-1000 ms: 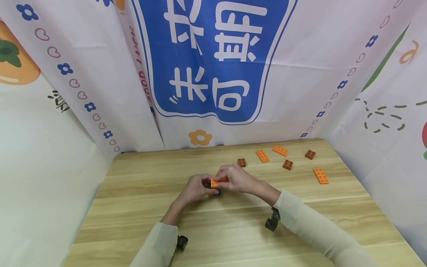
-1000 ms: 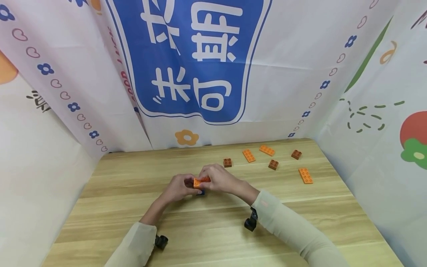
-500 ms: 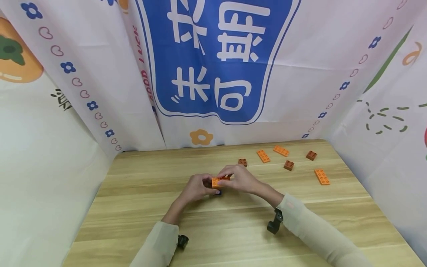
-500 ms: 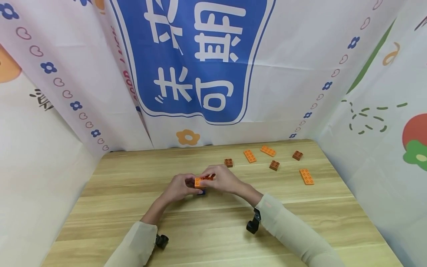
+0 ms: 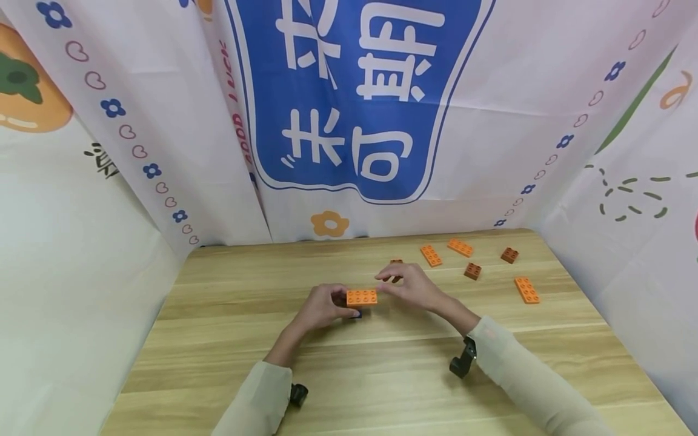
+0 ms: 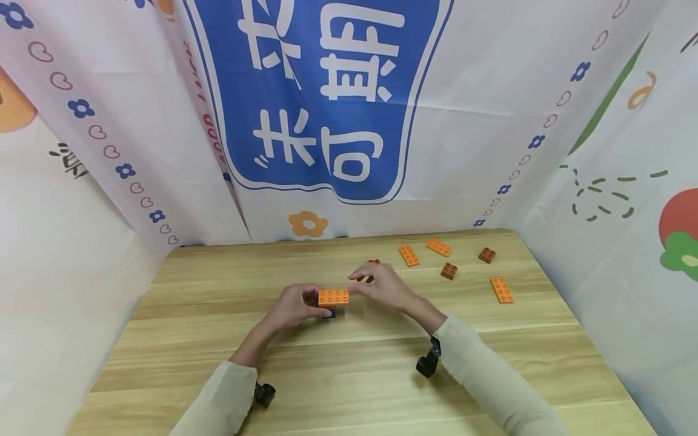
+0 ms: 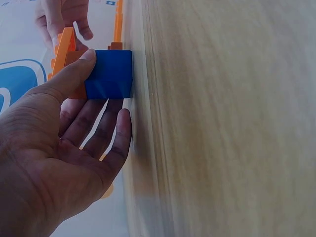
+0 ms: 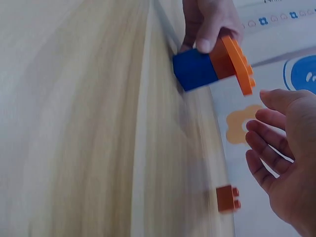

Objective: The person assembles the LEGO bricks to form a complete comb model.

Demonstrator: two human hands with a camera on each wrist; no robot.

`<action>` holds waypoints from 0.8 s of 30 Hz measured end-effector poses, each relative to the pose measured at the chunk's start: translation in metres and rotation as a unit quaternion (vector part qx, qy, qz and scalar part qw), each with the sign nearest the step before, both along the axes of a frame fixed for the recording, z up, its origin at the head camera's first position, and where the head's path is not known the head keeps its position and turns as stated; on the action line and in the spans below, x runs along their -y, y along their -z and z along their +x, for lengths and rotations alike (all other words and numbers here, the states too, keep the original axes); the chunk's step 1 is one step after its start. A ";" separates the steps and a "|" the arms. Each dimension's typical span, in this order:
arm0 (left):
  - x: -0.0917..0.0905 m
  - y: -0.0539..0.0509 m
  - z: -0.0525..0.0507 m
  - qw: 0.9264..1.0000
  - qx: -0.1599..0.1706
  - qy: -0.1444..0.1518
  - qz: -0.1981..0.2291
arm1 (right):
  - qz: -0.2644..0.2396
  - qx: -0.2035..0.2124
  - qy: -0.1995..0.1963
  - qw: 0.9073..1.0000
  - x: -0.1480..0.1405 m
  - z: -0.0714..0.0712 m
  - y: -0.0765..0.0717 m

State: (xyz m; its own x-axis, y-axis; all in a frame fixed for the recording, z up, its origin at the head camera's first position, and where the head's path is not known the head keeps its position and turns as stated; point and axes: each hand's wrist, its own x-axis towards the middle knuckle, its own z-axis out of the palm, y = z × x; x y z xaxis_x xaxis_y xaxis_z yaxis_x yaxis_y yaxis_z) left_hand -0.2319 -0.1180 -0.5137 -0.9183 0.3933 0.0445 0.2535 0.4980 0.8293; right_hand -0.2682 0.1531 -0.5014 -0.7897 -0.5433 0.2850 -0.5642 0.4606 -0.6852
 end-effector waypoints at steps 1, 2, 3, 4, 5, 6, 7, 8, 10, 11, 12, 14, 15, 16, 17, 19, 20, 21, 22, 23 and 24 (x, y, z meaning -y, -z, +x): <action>0.000 0.000 0.000 1.000 -0.001 -0.001 0.000 | 0.000 -0.001 0.005 1.000 -0.003 -0.001 0.000; 0.000 0.001 0.000 1.000 -0.002 -0.001 0.000 | -0.001 -0.001 0.010 1.000 -0.005 -0.002 -0.001; 0.000 0.001 0.000 1.000 -0.002 -0.002 -0.001 | -0.003 -0.003 0.014 1.000 -0.008 -0.003 -0.001; 0.000 0.001 -0.001 1.000 0.000 -0.003 -0.002 | -0.004 -0.004 0.017 1.000 -0.011 -0.004 -0.001; 0.000 0.002 -0.001 1.000 0.001 -0.003 -0.002 | -0.005 -0.003 0.020 1.000 -0.013 -0.004 -0.002; 0.000 0.001 -0.001 1.000 0.002 -0.004 -0.003 | -0.008 -0.002 0.020 1.000 -0.016 -0.005 -0.002; 0.000 0.001 -0.001 1.000 0.003 -0.004 -0.004 | -0.009 -0.002 0.023 1.000 -0.018 -0.006 -0.002; 0.000 0.001 -0.001 1.000 0.005 -0.004 -0.006 | -0.010 -0.002 0.023 1.000 -0.020 -0.007 -0.002; 0.000 0.001 0.000 1.000 0.007 -0.003 -0.007 | -0.015 -0.001 0.023 1.000 -0.024 -0.009 -0.002; 0.000 0.001 0.000 1.000 0.008 -0.004 -0.008 | -0.015 -0.002 0.022 1.000 -0.026 -0.011 -0.002; 0.000 0.001 0.000 1.000 0.009 -0.003 -0.008 | -0.016 -0.003 0.021 1.000 -0.028 -0.012 -0.002; 0.000 0.001 0.000 1.000 0.009 -0.003 -0.009 | -0.012 -0.008 0.021 1.000 -0.031 -0.016 -0.002; 0.000 0.001 0.000 1.000 0.010 -0.003 -0.009 | -0.009 -0.012 0.020 1.000 -0.032 -0.018 -0.001; 0.000 0.001 0.000 1.000 0.010 -0.004 -0.010 | -0.005 -0.017 0.022 1.000 -0.034 -0.020 -0.001; 0.000 0.001 0.000 1.000 0.011 -0.003 -0.010 | -0.001 -0.023 0.023 0.999 -0.035 -0.022 -0.001; 0.000 0.002 0.000 1.000 0.010 -0.004 -0.010 | 0.008 -0.033 0.027 0.999 -0.038 -0.027 0.001; 0.000 0.002 0.000 1.000 0.011 -0.004 -0.010 | 0.012 -0.037 0.029 0.999 -0.039 -0.029 0.001; 0.001 0.002 0.000 1.000 0.009 -0.002 -0.010 | 0.015 -0.039 0.031 0.999 -0.040 -0.032 0.003; 0.001 0.002 0.000 1.000 0.009 -0.001 -0.011 | 0.018 -0.040 0.034 0.998 -0.041 -0.034 0.003; 0.001 0.002 0.000 1.000 0.010 -0.002 -0.010 | 0.021 -0.040 0.036 0.998 -0.042 -0.036 0.004; 0.001 0.001 0.000 1.000 0.009 -0.002 -0.010 | 0.025 -0.039 0.037 0.998 -0.042 -0.038 0.005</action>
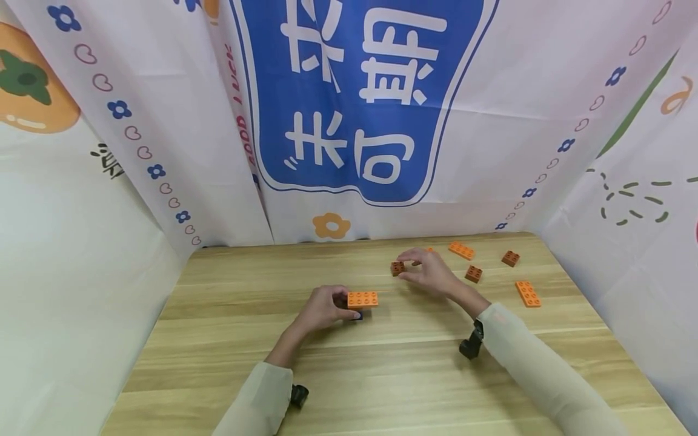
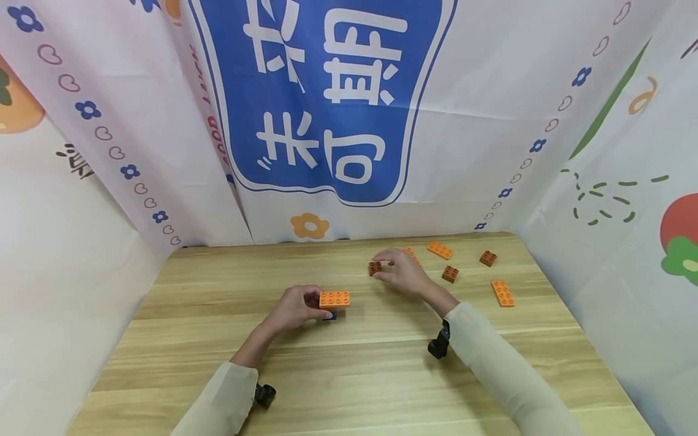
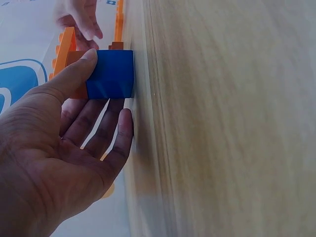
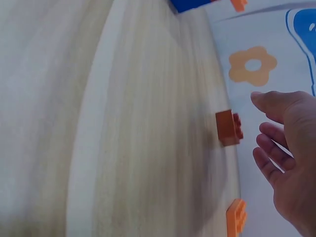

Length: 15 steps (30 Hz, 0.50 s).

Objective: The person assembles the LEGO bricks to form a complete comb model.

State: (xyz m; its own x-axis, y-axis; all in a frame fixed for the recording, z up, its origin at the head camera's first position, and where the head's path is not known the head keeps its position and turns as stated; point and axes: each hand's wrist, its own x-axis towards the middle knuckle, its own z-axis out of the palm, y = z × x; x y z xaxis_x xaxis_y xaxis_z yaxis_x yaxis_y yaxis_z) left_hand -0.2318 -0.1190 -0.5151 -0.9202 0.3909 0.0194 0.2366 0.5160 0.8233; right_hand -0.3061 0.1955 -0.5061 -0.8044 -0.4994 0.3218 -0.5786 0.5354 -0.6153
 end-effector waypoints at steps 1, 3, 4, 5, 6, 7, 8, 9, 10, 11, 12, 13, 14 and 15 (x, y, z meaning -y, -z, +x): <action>0.000 0.000 0.000 1.000 -0.003 0.002 0.000 | 0.003 0.002 0.002 1.000 0.000 -0.002 0.000; 0.000 0.000 0.000 1.000 -0.003 0.003 0.000 | 0.011 0.005 0.005 1.000 -0.001 -0.005 0.003; 0.000 0.000 0.000 1.000 0.000 0.001 -0.001 | 0.016 0.008 0.006 1.000 -0.001 -0.007 0.004; 0.000 0.000 0.000 1.000 0.000 0.001 0.000 | 0.020 0.009 0.007 1.000 -0.001 -0.009 0.006; 0.000 0.000 0.000 1.000 0.001 0.000 0.001 | 0.024 0.010 0.008 1.000 -0.001 -0.010 0.007; 0.000 0.000 0.001 1.000 0.000 0.000 0.001 | 0.027 0.013 0.009 1.000 -0.001 -0.012 0.008; 0.000 -0.001 0.001 1.000 0.003 -0.001 0.002 | 0.029 0.017 0.009 0.999 -0.001 -0.013 0.010; 0.000 -0.001 0.001 1.000 0.003 0.000 0.003 | 0.029 0.020 0.010 0.999 -0.001 -0.014 0.011; 0.000 -0.001 0.001 1.000 0.003 0.000 0.003 | 0.030 0.024 0.011 0.999 -0.001 -0.016 0.011; 0.000 -0.001 0.001 1.000 0.003 0.001 0.005 | 0.030 0.028 0.012 0.999 -0.001 -0.017 0.012; 0.000 -0.001 0.001 1.000 0.003 0.002 0.005 | 0.032 0.031 0.012 0.999 -0.001 -0.018 0.013; 0.000 -0.001 0.001 1.000 0.003 0.003 0.006 | 0.033 0.034 0.014 0.999 0.000 -0.019 0.013; 0.000 0.000 0.001 1.000 0.004 0.002 0.007 | 0.034 0.036 0.013 0.999 0.000 -0.020 0.014; 0.000 0.000 0.001 1.000 0.005 0.002 0.008 | 0.036 0.036 0.014 0.999 0.000 -0.020 0.015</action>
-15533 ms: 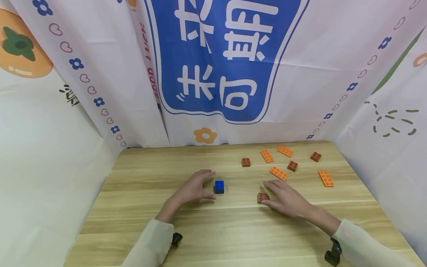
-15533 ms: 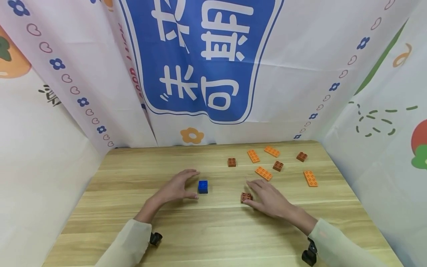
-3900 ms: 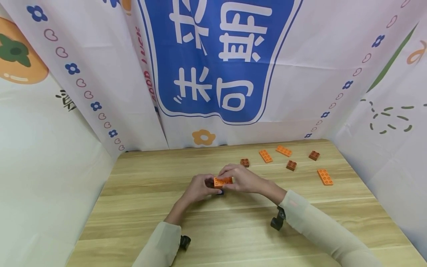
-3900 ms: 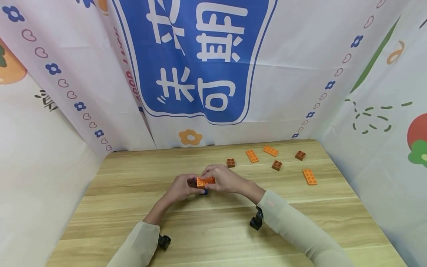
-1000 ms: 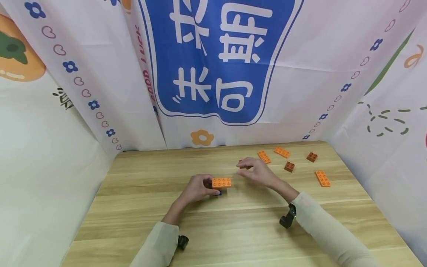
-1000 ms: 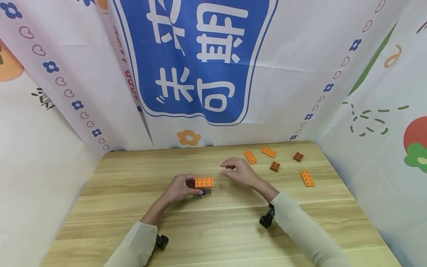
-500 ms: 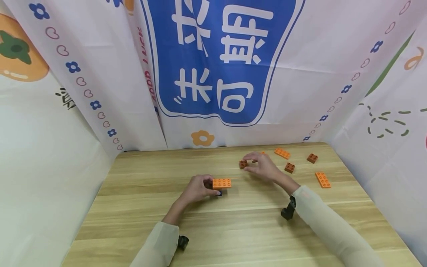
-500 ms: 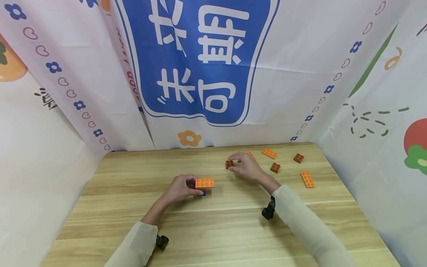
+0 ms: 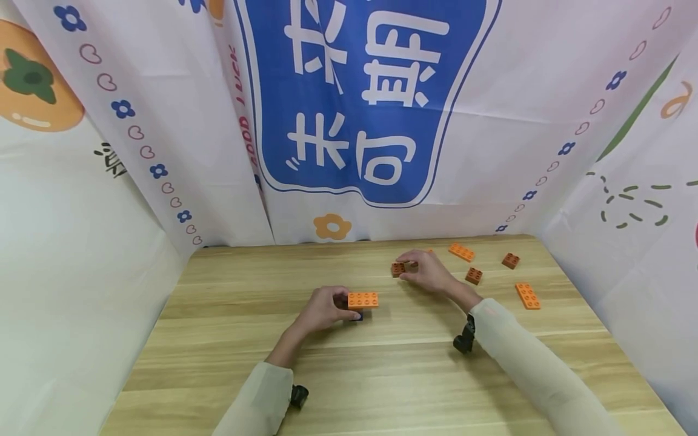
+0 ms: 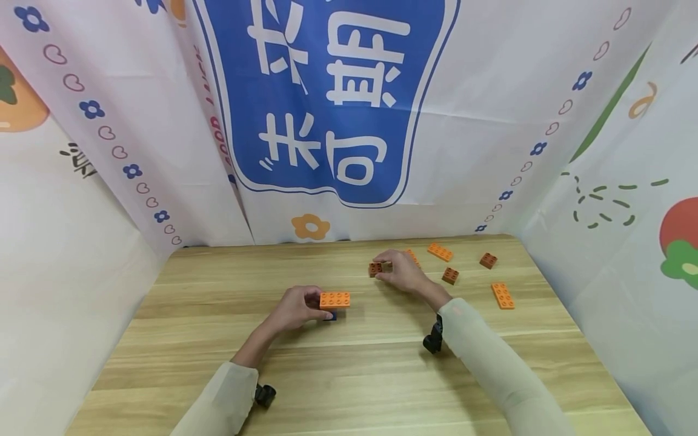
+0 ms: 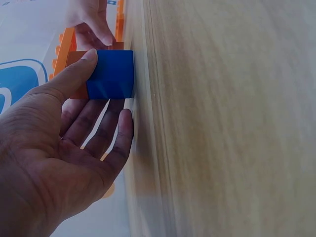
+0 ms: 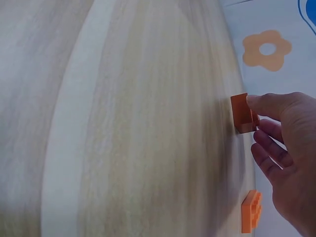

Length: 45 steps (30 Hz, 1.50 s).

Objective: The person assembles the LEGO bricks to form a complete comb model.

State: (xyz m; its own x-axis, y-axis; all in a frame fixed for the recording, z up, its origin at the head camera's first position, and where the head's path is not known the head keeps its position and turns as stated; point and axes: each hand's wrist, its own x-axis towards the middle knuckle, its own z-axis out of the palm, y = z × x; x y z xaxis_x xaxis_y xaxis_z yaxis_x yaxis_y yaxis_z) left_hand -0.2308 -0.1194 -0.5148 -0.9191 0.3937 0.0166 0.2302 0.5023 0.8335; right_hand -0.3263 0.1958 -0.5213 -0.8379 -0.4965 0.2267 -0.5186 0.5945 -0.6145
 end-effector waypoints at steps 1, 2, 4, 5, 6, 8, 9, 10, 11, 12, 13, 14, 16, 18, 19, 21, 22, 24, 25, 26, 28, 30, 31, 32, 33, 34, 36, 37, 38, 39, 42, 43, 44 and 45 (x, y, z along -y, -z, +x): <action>0.000 0.000 0.000 1.000 0.001 -0.001 0.000 | 0.001 0.001 0.000 1.000 0.000 -0.001 0.001; 0.000 0.000 0.000 1.000 0.001 -0.001 0.000 | 0.002 0.000 -0.001 1.000 0.001 -0.001 0.001; 0.000 0.000 0.000 1.000 0.002 -0.003 -0.001 | 0.002 0.000 -0.001 1.000 0.001 -0.002 0.001; 0.000 0.000 0.000 1.000 0.002 -0.004 -0.002 | 0.002 0.000 -0.001 1.000 0.002 -0.002 0.002; 0.000 0.000 0.000 1.000 0.002 -0.004 -0.002 | 0.002 0.000 0.000 1.000 0.002 -0.002 0.002; 0.000 0.000 0.000 1.000 0.002 -0.003 -0.003 | 0.000 0.001 0.003 1.000 0.002 -0.002 0.002; 0.000 0.000 0.000 1.000 0.002 -0.003 -0.003 | 0.001 0.001 0.004 1.000 0.002 -0.002 0.002; -0.001 0.000 0.000 1.000 0.002 -0.003 -0.003 | 0.001 0.001 0.005 1.000 0.001 -0.002 0.003; -0.001 0.000 0.000 1.000 0.001 -0.002 -0.003 | 0.002 0.000 0.005 1.000 0.001 -0.002 0.003; -0.001 0.000 0.000 1.000 0.001 -0.001 -0.003 | 0.003 -0.002 0.007 1.000 0.001 -0.002 0.003; -0.001 -0.001 0.000 1.000 0.002 -0.001 -0.004 | 0.005 -0.003 0.007 1.000 0.000 -0.002 0.004; -0.001 -0.001 0.000 1.000 0.003 0.000 -0.004 | 0.007 -0.004 0.008 1.000 0.000 -0.002 0.004; -0.001 -0.001 0.001 1.000 0.004 0.000 -0.004 | 0.010 -0.007 0.008 1.000 0.000 -0.002 0.005; -0.002 -0.002 0.001 1.000 0.005 -0.001 -0.003 | 0.012 -0.011 0.008 1.000 -0.001 -0.002 0.005; -0.002 -0.002 0.001 1.000 0.006 -0.001 -0.003 | 0.012 -0.013 0.007 1.000 -0.001 -0.002 0.005; -0.002 -0.002 0.001 1.000 0.005 -0.002 -0.003 | 0.012 -0.014 0.007 1.000 -0.002 -0.002 0.005; -0.002 -0.002 0.001 1.000 0.004 -0.002 -0.003 | 0.012 -0.015 0.007 1.000 -0.002 -0.002 0.004; -0.002 -0.002 0.001 1.000 0.003 -0.002 -0.002 | 0.014 -0.014 0.008 1.000 -0.002 -0.001 0.003; -0.003 -0.002 0.000 1.000 0.002 -0.002 -0.003 | 0.015 -0.014 0.008 1.000 -0.002 0.000 0.003; -0.003 -0.001 0.000 1.000 -0.001 -0.001 -0.002 | 0.016 -0.013 0.009 1.000 -0.002 0.000 0.002; -0.003 -0.001 0.001 1.000 -0.003 -0.001 -0.001 | 0.015 -0.014 0.008 1.000 -0.002 0.001 0.000; -0.003 0.000 0.001 1.000 -0.007 0.000 -0.001 | 0.012 -0.017 0.004 1.000 -0.001 0.004 -0.002; -0.003 -0.001 0.002 1.000 -0.008 -0.001 -0.001 | 0.009 -0.019 0.003 1.000 -0.001 0.005 -0.003; -0.003 -0.001 0.002 1.000 -0.009 -0.001 0.001 | 0.005 -0.021 0.001 1.000 0.000 0.006 -0.004; -0.003 -0.002 0.002 1.000 -0.009 -0.002 0.001 | 0.002 -0.024 -0.001 1.000 0.001 0.007 -0.005; -0.003 -0.002 0.003 1.000 -0.010 -0.002 0.002 | -0.001 -0.027 -0.003 1.000 0.002 0.008 -0.006; -0.003 -0.003 0.003 1.000 -0.009 -0.003 0.003 | -0.006 -0.037 -0.008 0.999 0.003 0.010 -0.008; -0.003 -0.003 0.004 1.000 -0.008 -0.003 0.003 | -0.009 -0.040 -0.011 0.999 0.004 0.011 -0.009; -0.003 -0.004 0.004 1.000 -0.008 -0.003 0.003 | -0.010 -0.045 -0.014 0.999 0.005 0.013 -0.011; -0.004 -0.004 0.004 1.000 -0.007 -0.003 0.003 | -0.011 -0.048 -0.017 0.999 0.006 0.014 -0.013; -0.004 -0.004 0.004 1.000 -0.005 -0.002 0.004 | -0.015 -0.054 -0.025 0.998 0.010 0.019 -0.018; -0.004 -0.003 0.004 1.000 -0.007 -0.001 0.004 | -0.015 -0.055 -0.027 0.998 0.011 0.020 -0.020; -0.004 -0.003 0.004 1.000 -0.010 0.001 0.005 | -0.016 -0.056 -0.030 0.998 0.012 0.022 -0.022; -0.004 -0.003 0.004 1.000 -0.010 0.002 0.005 | -0.017 -0.057 -0.032 0.998 0.014 0.023 -0.024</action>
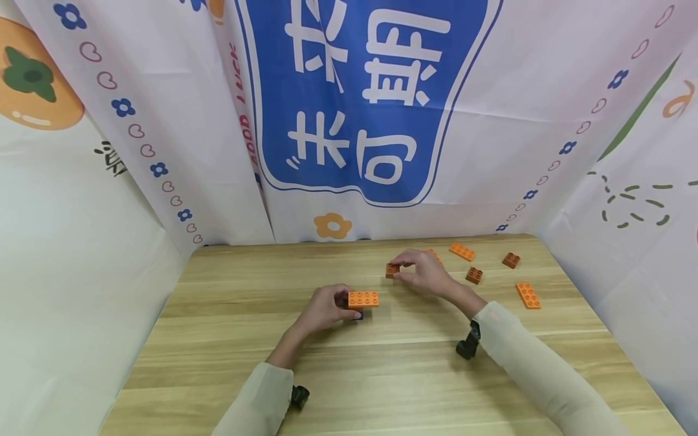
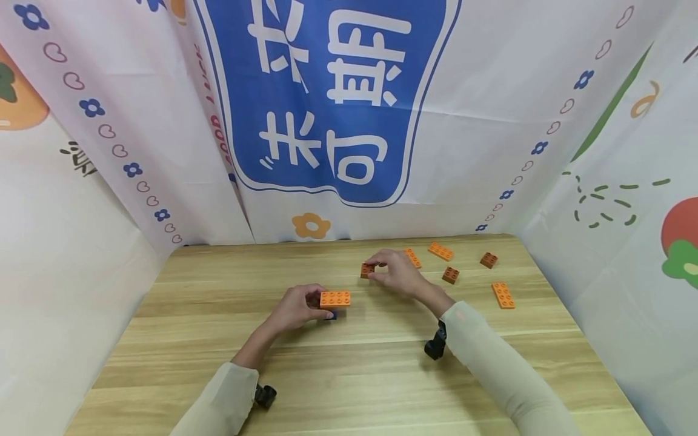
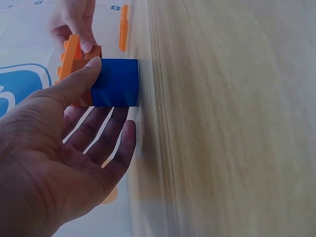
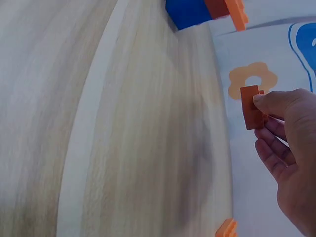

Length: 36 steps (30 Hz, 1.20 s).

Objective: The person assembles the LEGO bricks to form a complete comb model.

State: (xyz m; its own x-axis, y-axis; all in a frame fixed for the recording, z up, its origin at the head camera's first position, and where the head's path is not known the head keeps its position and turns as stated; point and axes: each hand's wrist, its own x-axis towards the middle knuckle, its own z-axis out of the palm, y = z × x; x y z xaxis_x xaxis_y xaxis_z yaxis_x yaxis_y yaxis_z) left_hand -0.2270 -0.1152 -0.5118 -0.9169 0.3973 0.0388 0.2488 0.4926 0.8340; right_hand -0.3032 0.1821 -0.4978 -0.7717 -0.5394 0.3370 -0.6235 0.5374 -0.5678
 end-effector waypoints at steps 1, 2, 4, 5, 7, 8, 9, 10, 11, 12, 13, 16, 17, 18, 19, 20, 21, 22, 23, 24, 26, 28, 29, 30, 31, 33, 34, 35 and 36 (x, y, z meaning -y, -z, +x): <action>0.000 0.000 0.000 1.000 -0.002 0.001 0.000 | 0.001 -0.003 -0.002 1.000 0.001 0.001 -0.002; 0.000 0.000 0.000 1.000 -0.003 0.003 0.001 | 0.002 -0.006 -0.005 1.000 0.002 0.003 -0.004; 0.000 0.000 0.000 1.000 -0.006 0.006 0.003 | 0.006 -0.015 -0.008 1.000 0.005 0.005 -0.007; 0.000 0.001 0.000 1.000 -0.006 0.007 0.004 | 0.007 -0.017 -0.009 1.000 0.006 0.006 -0.009; 0.000 0.001 -0.001 1.000 -0.005 0.007 0.005 | 0.010 -0.025 -0.013 1.000 0.008 0.008 -0.012; 0.000 0.001 -0.001 1.000 -0.004 0.007 0.006 | 0.010 -0.028 -0.014 0.999 0.009 0.009 -0.013; 0.000 0.002 -0.001 1.000 -0.005 0.007 0.007 | 0.011 -0.031 -0.015 0.999 0.010 0.010 -0.014; 0.000 0.002 -0.001 1.000 -0.007 0.006 0.008 | 0.012 -0.035 -0.016 0.999 0.011 0.011 -0.016; 0.000 0.002 -0.001 1.000 -0.005 0.005 0.009 | 0.013 -0.041 -0.017 0.999 0.012 0.012 -0.017; 0.000 0.002 -0.001 1.000 -0.003 0.004 0.010 | 0.014 -0.046 -0.019 0.999 0.013 0.013 -0.018; 0.000 0.002 -0.001 1.000 -0.003 0.004 0.011 | 0.016 -0.052 -0.021 0.998 0.014 0.014 -0.019; 0.000 0.003 -0.002 1.000 -0.003 0.004 0.015 | 0.022 -0.065 -0.026 0.997 0.016 0.016 -0.022; 0.000 0.003 -0.002 1.000 -0.002 0.005 0.017 | 0.022 -0.066 -0.027 0.997 0.017 0.017 -0.022; 0.000 0.003 -0.002 1.000 -0.001 0.005 0.017 | 0.022 -0.062 -0.028 0.997 0.018 0.017 -0.022; 0.000 0.003 -0.002 1.000 -0.001 0.003 0.017 | 0.022 -0.059 -0.030 0.998 0.018 0.018 -0.023; 0.000 0.003 -0.002 1.000 0.000 0.002 0.017 | 0.020 -0.054 -0.031 0.998 0.019 0.019 -0.023; 0.000 0.003 -0.002 1.000 0.002 0.001 0.016 | 0.016 -0.049 -0.033 0.998 0.020 0.020 -0.024; 0.000 0.003 -0.002 1.000 0.003 0.001 0.015 | 0.014 -0.046 -0.035 0.998 0.021 0.021 -0.025; 0.000 0.003 -0.002 1.000 0.003 0.001 0.015 | 0.011 -0.046 -0.039 0.998 0.022 0.022 -0.026; 0.000 0.003 -0.002 1.000 0.003 0.000 0.014 | 0.007 -0.047 -0.043 0.998 0.023 0.023 -0.027; 0.000 0.003 -0.002 1.000 0.002 0.001 0.014 | 0.001 -0.056 -0.051 0.997 0.025 0.026 -0.029; 0.000 0.004 -0.002 1.000 0.000 0.003 0.015 | -0.003 -0.068 -0.060 0.996 0.028 0.029 -0.031; 0.000 0.004 -0.002 1.000 -0.002 0.004 0.015 | -0.005 -0.071 -0.065 0.995 0.029 0.030 -0.032; 0.000 0.004 -0.002 1.000 -0.004 0.005 0.015 | -0.006 -0.071 -0.068 0.995 0.031 0.031 -0.032; 0.000 0.004 -0.003 1.000 -0.005 0.007 0.016 | -0.006 -0.071 -0.071 0.995 0.032 0.033 -0.033; 0.001 0.004 -0.003 1.000 -0.007 0.009 0.017 | -0.007 -0.065 -0.078 0.995 0.035 0.035 -0.035; 0.001 0.004 -0.003 1.000 -0.007 0.009 0.018 | -0.007 -0.060 -0.081 0.995 0.036 0.036 -0.037; 0.001 0.004 -0.004 1.000 -0.007 0.010 0.018 | -0.008 -0.058 -0.085 0.995 0.037 0.036 -0.037; 0.001 0.004 -0.004 1.000 -0.006 0.010 0.018 | -0.009 -0.056 -0.089 0.994 0.039 0.037 -0.038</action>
State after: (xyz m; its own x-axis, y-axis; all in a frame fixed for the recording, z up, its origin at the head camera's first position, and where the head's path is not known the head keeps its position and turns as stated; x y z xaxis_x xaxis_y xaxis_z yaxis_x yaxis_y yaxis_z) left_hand -0.2310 -0.1160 -0.5159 -0.9080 0.4138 0.0652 0.2692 0.4571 0.8477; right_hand -0.2662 0.1436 -0.4597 -0.6217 -0.6571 0.4262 -0.7676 0.4029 -0.4984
